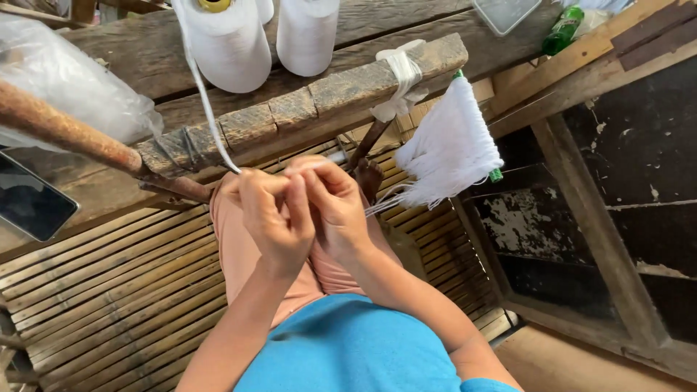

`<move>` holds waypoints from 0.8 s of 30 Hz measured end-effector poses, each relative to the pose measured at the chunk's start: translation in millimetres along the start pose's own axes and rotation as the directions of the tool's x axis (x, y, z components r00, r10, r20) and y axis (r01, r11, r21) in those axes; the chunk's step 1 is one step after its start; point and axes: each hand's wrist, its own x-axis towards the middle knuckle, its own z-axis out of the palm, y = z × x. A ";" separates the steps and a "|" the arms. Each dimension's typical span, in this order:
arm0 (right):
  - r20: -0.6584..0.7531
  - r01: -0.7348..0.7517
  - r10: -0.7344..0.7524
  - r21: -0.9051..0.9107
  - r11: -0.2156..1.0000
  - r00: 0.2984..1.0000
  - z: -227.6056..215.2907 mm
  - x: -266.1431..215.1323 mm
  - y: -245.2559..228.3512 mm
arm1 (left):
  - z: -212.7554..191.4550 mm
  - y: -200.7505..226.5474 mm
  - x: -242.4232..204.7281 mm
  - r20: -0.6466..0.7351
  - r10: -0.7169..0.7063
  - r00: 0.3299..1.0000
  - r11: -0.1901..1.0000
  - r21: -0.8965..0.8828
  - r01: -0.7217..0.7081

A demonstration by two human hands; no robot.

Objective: Manually weaving white fringe by looping thread from spools around a wooden frame template.

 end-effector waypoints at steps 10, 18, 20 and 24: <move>-0.449 0.082 -0.314 -0.464 0.882 0.837 -199.4 -6.7 -111.8 | -65.2 -102.5 -24.0 0.194 0.144 0.970 0.962 0.201 -0.183; 0.104 0.501 -0.760 -0.807 0.312 0.641 -96.2 79.0 -201.4 | -54.7 -57.3 58.5 0.204 0.065 0.977 0.942 0.311 -0.128; 0.568 0.672 -0.617 -0.736 -0.083 0.545 -9.0 58.3 -173.1 | -40.4 -46.9 72.4 0.225 0.080 0.971 0.902 0.399 -0.166; 0.571 0.664 -0.471 -0.747 0.041 0.672 -1.1 52.4 -45.4 | -14.3 -66.2 73.7 0.070 0.219 0.973 0.856 0.465 -0.226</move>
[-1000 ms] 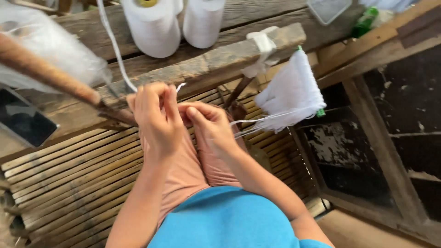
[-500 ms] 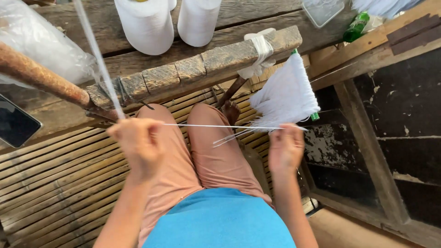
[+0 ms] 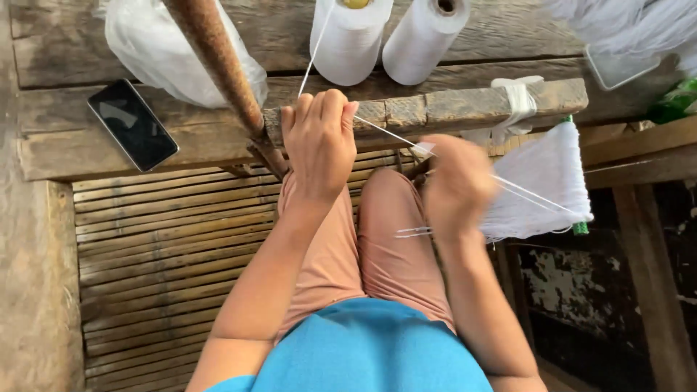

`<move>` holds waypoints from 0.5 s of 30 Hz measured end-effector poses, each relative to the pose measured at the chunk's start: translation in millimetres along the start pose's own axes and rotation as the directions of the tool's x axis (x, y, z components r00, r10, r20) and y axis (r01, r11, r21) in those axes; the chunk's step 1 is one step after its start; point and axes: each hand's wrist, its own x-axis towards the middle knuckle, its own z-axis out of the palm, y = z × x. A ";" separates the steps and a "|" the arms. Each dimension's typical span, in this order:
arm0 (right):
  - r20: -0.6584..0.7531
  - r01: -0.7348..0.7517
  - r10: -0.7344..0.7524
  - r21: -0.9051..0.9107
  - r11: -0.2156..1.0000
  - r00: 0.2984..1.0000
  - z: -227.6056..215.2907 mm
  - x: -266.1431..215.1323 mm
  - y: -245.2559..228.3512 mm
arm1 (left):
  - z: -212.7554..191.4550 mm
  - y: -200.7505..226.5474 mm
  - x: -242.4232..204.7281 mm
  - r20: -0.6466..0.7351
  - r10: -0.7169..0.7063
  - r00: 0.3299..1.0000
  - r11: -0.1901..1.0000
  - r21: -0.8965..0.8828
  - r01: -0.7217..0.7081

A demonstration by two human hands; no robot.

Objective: Manually weaving white fringe by looping thread from spools around a wooden frame template.

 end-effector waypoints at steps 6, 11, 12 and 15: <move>0.306 -0.412 0.375 0.066 0.909 0.875 43.6 -78.8 37.1 | -5.0 -0.2 -2.0 0.116 -0.027 0.993 0.999 -0.040 0.032; 0.498 -0.723 0.664 0.684 0.095 0.558 47.8 -57.6 -31.7 | -21.7 44.8 -16.7 0.091 -0.191 0.977 0.934 -0.290 0.209; 0.494 -0.724 0.668 0.683 0.099 0.557 44.9 -55.9 -33.4 | -18.2 52.1 -25.0 0.094 -0.192 0.977 0.932 -0.296 0.211; 0.502 -0.622 0.688 0.778 -0.093 0.525 36.1 -53.9 -37.6 | -14.4 66.1 -48.0 0.025 -0.209 0.978 0.903 -0.379 0.202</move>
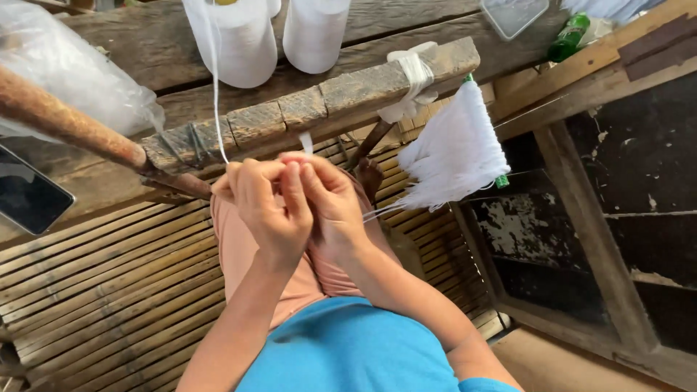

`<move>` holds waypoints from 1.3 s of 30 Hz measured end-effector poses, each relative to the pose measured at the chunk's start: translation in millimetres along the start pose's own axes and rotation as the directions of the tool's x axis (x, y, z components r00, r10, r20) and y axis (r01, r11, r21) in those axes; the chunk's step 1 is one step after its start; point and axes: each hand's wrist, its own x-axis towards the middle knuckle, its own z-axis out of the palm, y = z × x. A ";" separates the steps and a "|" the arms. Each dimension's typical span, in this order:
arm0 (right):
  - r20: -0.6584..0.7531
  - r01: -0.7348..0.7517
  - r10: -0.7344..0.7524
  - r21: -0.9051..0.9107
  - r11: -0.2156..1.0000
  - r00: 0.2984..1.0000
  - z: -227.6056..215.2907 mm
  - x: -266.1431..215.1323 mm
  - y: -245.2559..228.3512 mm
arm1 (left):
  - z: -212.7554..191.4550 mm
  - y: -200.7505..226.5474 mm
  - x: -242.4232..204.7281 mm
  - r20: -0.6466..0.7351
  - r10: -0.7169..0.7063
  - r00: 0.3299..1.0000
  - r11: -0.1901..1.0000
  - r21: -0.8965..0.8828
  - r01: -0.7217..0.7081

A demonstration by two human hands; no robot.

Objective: Manually weaving white fringe by looping thread from spools around a wooden frame template.

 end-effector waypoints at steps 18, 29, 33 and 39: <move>-0.322 0.434 -0.715 -0.618 0.655 0.621 -189.4 29.9 -237.3 | -50.7 -56.4 46.6 0.168 0.041 0.985 0.960 0.267 -0.086; 0.390 0.540 -0.443 -0.791 0.287 0.807 -64.3 61.6 7.1 | -3.7 -70.4 55.5 0.160 0.185 0.970 0.896 0.378 -0.234; 0.225 0.330 -0.254 -0.779 0.533 0.941 -47.8 35.9 12.9 | -12.7 -59.7 55.5 0.256 0.134 0.957 0.906 0.360 -0.223; 0.038 0.141 -0.139 -0.067 0.988 0.990 -6.5 11.0 9.5 | -1.2 -12.2 14.4 0.086 0.063 0.994 0.998 0.016 -0.064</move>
